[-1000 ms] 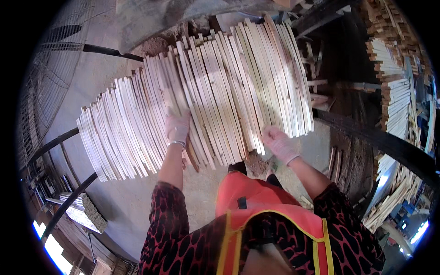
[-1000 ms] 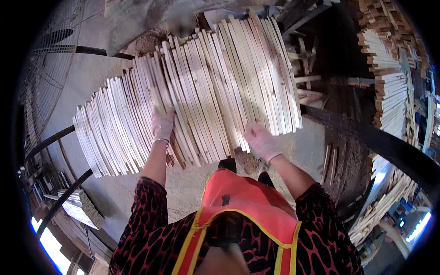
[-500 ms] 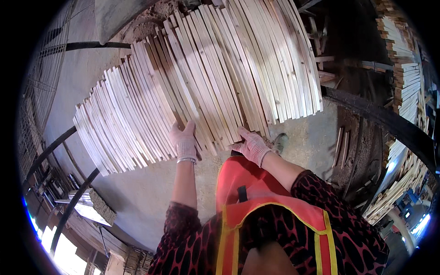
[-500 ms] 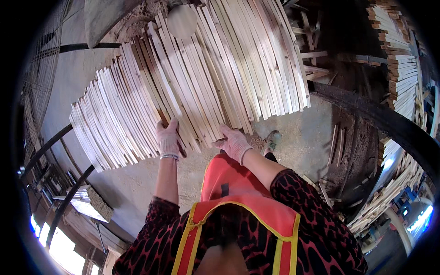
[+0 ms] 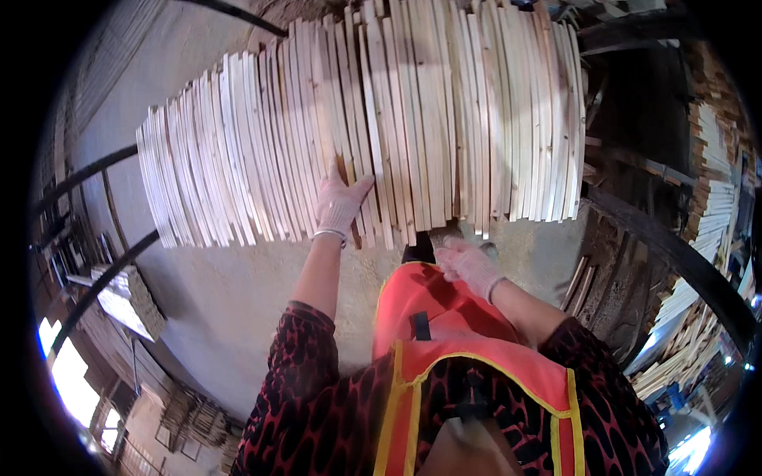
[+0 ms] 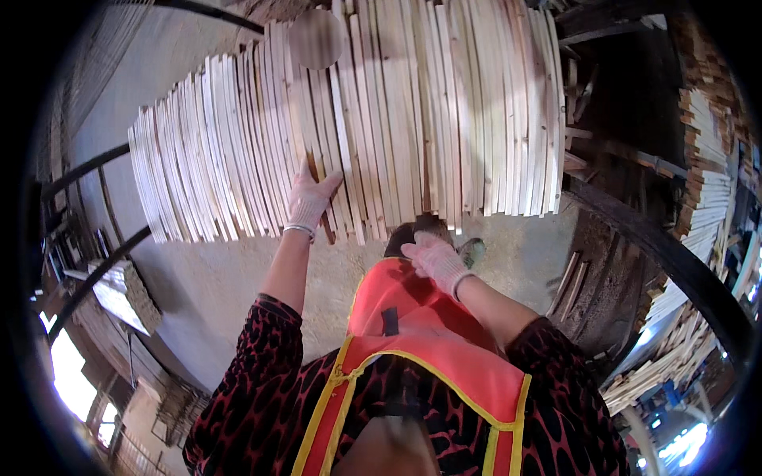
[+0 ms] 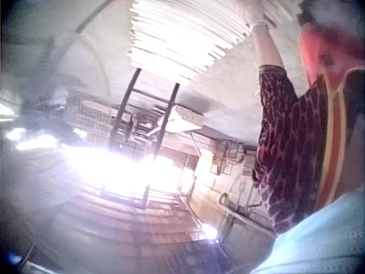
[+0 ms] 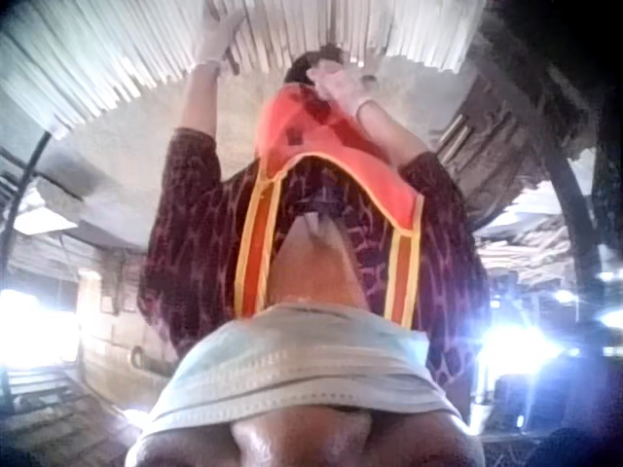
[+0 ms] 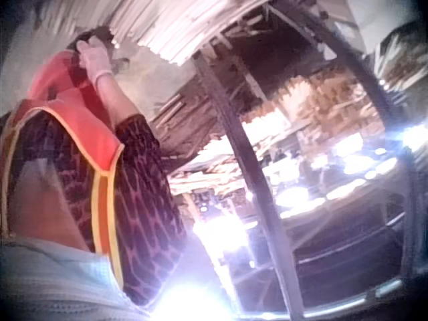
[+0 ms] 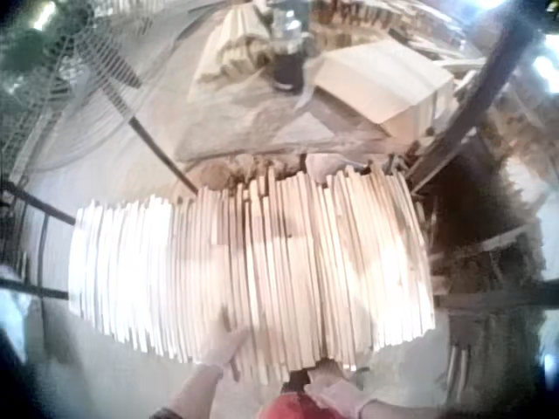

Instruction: The person picks up wooden planks from a large pile on a metal table and stacks them neatly in a vertical arrangement. They repeatedly grab planks, align them, and place them into a growing stack, occasionally adjusting the pile.

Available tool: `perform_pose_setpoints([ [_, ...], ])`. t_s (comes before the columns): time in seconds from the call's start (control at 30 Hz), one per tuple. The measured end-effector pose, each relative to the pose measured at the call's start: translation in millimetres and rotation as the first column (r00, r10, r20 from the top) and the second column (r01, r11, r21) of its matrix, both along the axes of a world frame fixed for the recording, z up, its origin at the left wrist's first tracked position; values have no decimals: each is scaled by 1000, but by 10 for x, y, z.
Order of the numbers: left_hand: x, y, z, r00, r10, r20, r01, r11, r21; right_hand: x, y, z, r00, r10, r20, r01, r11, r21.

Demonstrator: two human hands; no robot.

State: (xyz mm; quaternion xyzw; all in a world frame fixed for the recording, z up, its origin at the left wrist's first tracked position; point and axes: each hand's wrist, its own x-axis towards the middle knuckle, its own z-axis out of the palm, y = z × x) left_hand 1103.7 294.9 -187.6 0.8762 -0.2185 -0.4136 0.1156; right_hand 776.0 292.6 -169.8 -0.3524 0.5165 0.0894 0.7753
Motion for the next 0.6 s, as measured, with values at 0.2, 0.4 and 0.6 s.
perform_pose_setpoints([
  [0.2, -52, 31, -177, 994, 90, 58, -88, 995, -36, 812, 306, -471, 969, 240, 58, -202, 905, -375],
  [0.4, -80, -253, 201, 987, -5, 161, 26, 992, -127, 1101, 59, -471, 752, -639, -163, 653, 686, 321],
  [0.6, 290, -784, 371, 867, -411, 281, 373, 910, 178, 557, -246, -29, 993, 116, 27, -118, 987, 106],
])
